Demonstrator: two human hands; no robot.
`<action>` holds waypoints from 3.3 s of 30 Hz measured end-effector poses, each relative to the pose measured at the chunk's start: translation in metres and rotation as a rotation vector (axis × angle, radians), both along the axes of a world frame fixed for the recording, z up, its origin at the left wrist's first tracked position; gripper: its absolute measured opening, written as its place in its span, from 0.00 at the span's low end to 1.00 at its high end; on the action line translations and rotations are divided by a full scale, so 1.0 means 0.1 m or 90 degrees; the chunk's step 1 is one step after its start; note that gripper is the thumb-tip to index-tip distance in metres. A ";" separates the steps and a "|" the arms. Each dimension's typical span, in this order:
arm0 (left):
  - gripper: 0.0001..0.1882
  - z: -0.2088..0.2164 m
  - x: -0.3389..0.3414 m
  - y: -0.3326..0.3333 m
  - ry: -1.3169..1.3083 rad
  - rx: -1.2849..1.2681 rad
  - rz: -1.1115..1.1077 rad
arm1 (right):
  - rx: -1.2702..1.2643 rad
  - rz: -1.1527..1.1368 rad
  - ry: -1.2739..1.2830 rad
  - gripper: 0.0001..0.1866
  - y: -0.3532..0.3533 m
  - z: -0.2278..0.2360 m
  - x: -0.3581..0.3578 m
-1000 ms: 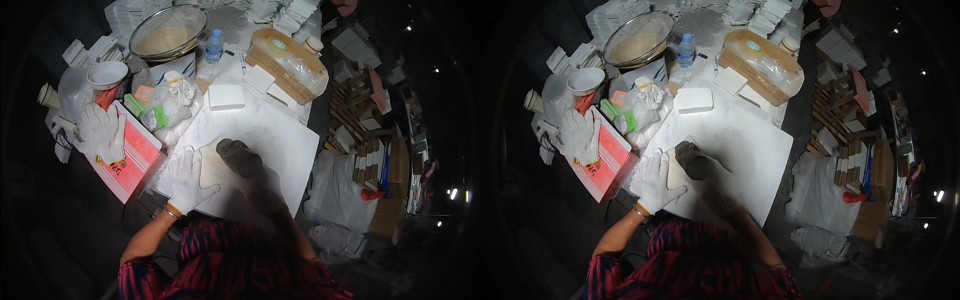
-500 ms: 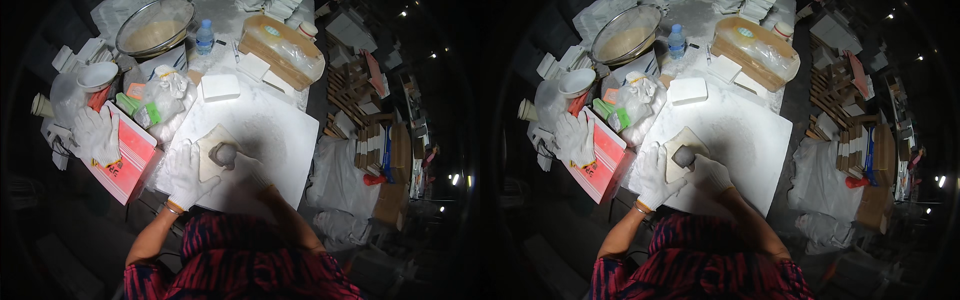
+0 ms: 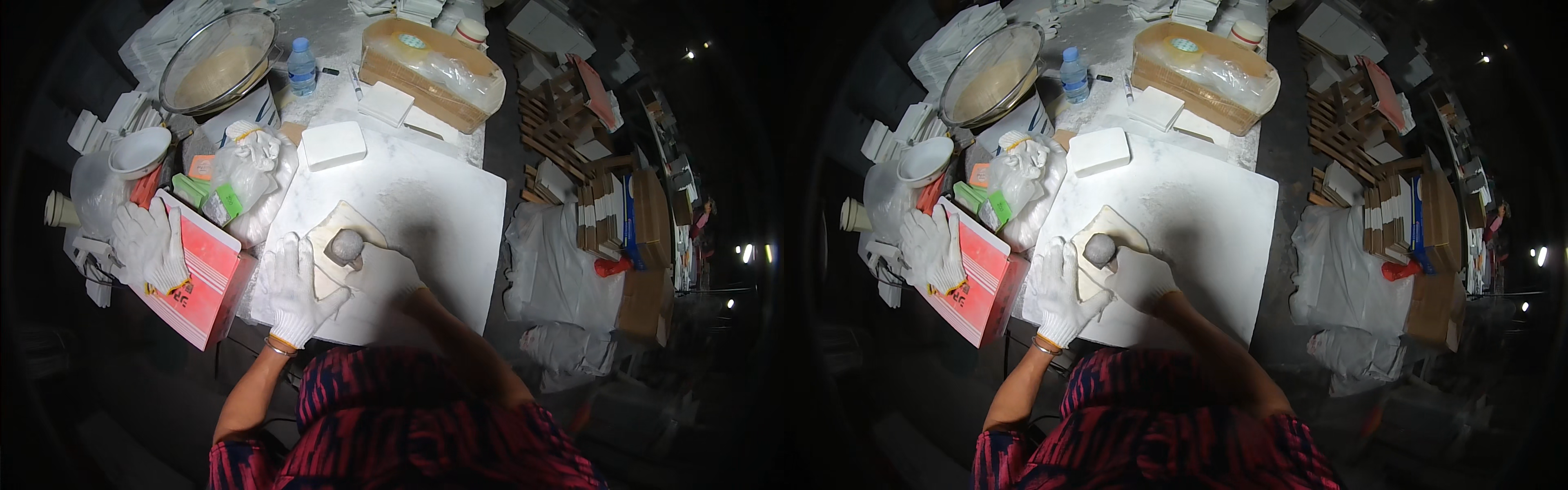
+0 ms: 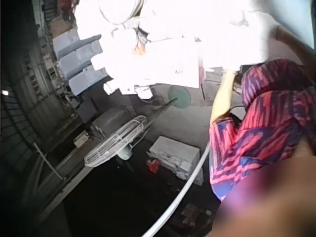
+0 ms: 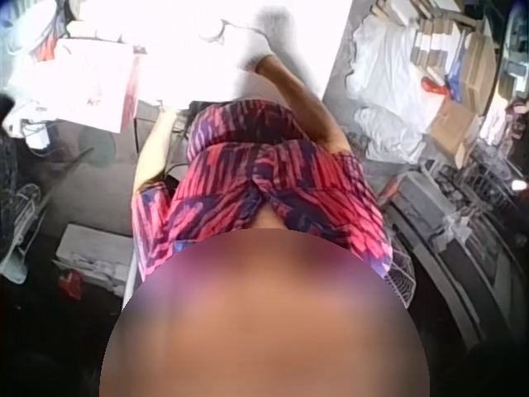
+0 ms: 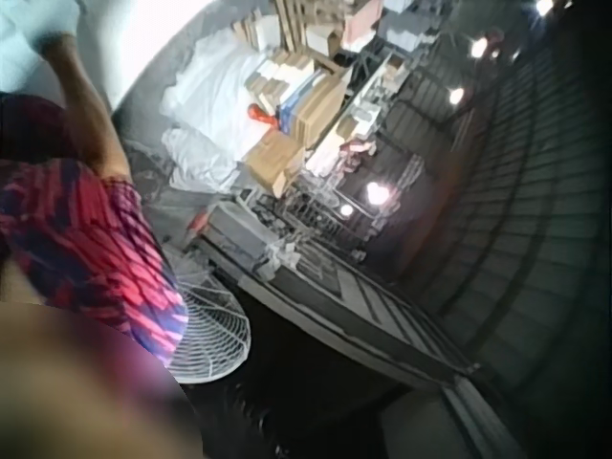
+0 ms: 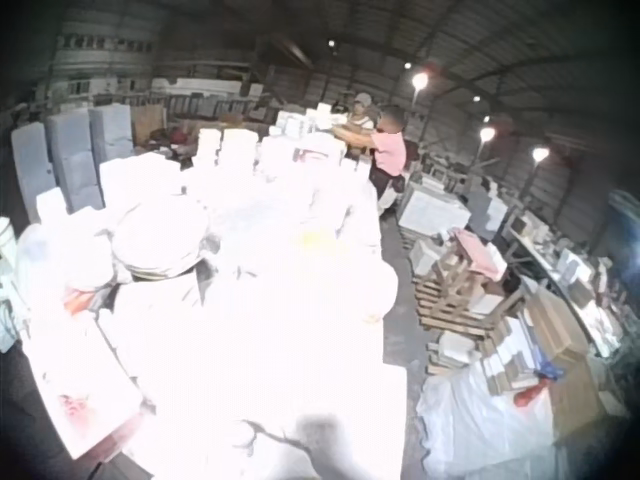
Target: The person sifts white powder into a bowl, then kneads a dough-like mass on a floured surface. They repeatedly flatten and fold the dough using gloved hands, occasionally adding more powder from a sieve. The person also uses a hammer to pound the dough into a flatter shape.
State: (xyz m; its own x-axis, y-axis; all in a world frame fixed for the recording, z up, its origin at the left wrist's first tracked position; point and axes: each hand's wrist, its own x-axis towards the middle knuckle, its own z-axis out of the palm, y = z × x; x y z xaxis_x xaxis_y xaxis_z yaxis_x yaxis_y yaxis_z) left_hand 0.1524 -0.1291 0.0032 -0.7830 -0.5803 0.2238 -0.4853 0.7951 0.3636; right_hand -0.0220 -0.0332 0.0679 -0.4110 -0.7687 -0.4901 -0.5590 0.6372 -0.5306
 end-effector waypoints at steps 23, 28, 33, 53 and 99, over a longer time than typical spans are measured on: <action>0.55 0.69 -0.40 -0.09 -0.115 -0.069 -0.245 | -0.046 -0.526 -0.297 0.20 1.25 0.46 -0.18; 0.49 0.69 -0.71 0.13 -0.249 -0.135 -0.428 | -0.054 -0.605 -0.313 0.12 1.60 0.20 -0.19; 0.40 0.66 -0.93 0.19 -0.280 -0.189 -0.525 | -0.099 -0.708 -0.431 0.11 1.76 -0.02 -0.12; 0.31 0.87 -1.32 0.02 -0.281 -0.264 -0.645 | -0.106 -0.498 -0.101 0.26 2.01 -0.56 0.03; 0.21 0.20 -0.76 -0.45 0.002 -0.016 0.029 | -0.261 -0.209 0.029 0.15 0.32 0.36 0.08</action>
